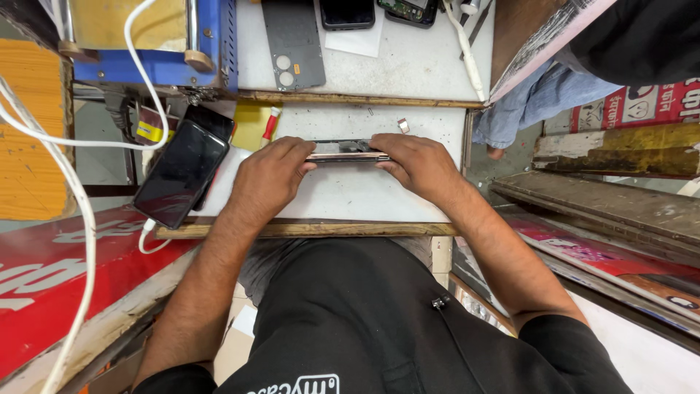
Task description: The person reassembles a disassembled smartphone on a workbench. They place the back cover onto the chassis, press the edges to seat it, and then use a screwdriver to fasten screws around the camera module. The person repeatedly powers the phone on and off to check the display and touch response.
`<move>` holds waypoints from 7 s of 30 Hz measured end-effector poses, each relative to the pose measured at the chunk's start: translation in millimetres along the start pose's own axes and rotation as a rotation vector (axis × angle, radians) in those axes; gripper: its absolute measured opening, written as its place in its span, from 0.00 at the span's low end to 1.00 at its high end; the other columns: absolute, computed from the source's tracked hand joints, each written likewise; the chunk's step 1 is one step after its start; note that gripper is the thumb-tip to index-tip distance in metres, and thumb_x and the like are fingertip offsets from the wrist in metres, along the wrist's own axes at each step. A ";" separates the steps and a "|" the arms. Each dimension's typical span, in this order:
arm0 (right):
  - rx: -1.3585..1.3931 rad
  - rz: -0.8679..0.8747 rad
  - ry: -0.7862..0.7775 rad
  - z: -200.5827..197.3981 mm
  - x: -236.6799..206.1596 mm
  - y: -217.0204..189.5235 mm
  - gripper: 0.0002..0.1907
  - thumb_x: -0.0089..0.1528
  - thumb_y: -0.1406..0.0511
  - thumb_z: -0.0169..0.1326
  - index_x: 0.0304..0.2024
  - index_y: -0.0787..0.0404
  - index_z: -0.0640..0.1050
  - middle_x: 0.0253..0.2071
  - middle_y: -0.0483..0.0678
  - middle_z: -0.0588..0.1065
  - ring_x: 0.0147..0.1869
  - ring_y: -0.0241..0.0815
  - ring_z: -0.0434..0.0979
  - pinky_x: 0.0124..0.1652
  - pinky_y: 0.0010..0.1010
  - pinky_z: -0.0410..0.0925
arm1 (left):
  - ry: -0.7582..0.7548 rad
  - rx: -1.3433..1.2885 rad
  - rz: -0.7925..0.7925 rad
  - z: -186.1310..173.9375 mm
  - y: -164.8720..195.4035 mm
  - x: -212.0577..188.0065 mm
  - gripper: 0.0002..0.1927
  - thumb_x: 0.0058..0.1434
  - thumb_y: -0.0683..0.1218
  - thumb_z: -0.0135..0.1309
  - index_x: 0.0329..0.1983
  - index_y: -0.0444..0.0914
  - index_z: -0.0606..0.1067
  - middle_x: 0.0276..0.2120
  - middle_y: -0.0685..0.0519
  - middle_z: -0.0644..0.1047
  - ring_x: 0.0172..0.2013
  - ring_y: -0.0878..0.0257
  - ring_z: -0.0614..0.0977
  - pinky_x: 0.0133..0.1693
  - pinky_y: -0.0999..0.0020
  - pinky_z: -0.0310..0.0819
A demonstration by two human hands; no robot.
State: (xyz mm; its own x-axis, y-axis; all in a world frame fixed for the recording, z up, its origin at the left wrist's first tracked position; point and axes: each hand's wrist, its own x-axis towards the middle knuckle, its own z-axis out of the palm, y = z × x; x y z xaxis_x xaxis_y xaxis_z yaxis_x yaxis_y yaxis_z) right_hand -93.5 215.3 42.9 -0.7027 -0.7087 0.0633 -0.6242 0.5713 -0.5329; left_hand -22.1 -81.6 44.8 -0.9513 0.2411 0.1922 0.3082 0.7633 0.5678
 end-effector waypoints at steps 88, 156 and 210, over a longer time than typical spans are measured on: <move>0.933 0.268 0.758 70.0 -17.5 -55.0 0.16 0.69 0.64 0.61 0.55 0.65 0.77 0.46 0.45 0.79 0.46 0.30 0.75 0.47 0.20 0.70 | 0.355 -0.179 0.086 9.4 61.1 17.7 0.13 0.67 0.38 0.61 0.53 0.33 0.75 0.42 0.47 0.83 0.43 0.55 0.87 0.44 0.63 0.83; 1.126 0.214 0.326 26.6 -12.0 -55.8 0.28 0.58 0.65 0.63 0.61 0.53 0.72 0.68 0.49 0.68 0.64 0.42 0.74 0.59 0.31 0.74 | 0.370 0.089 0.254 -32.9 57.6 -7.5 0.10 0.64 0.39 0.61 0.48 0.32 0.79 0.43 0.46 0.82 0.47 0.53 0.84 0.49 0.57 0.81; 1.445 0.505 0.418 40.4 -9.0 -61.3 0.41 0.58 0.84 0.52 0.73 0.62 0.60 0.49 0.47 0.71 0.51 0.34 0.75 0.50 0.24 0.74 | 0.094 0.249 0.173 17.9 53.0 -18.4 0.22 0.68 0.52 0.59 0.66 0.55 0.74 0.60 0.43 0.70 0.55 0.50 0.74 0.49 0.51 0.66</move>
State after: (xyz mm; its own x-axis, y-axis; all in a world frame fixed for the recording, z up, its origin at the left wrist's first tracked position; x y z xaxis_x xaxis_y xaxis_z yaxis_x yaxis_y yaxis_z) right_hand -35.1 169.9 40.9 -0.9211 -0.2772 -0.2732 0.3581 -0.3284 -0.8741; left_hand 11.6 -34.8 57.0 -0.8761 0.3330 0.3487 0.4429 0.8416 0.3092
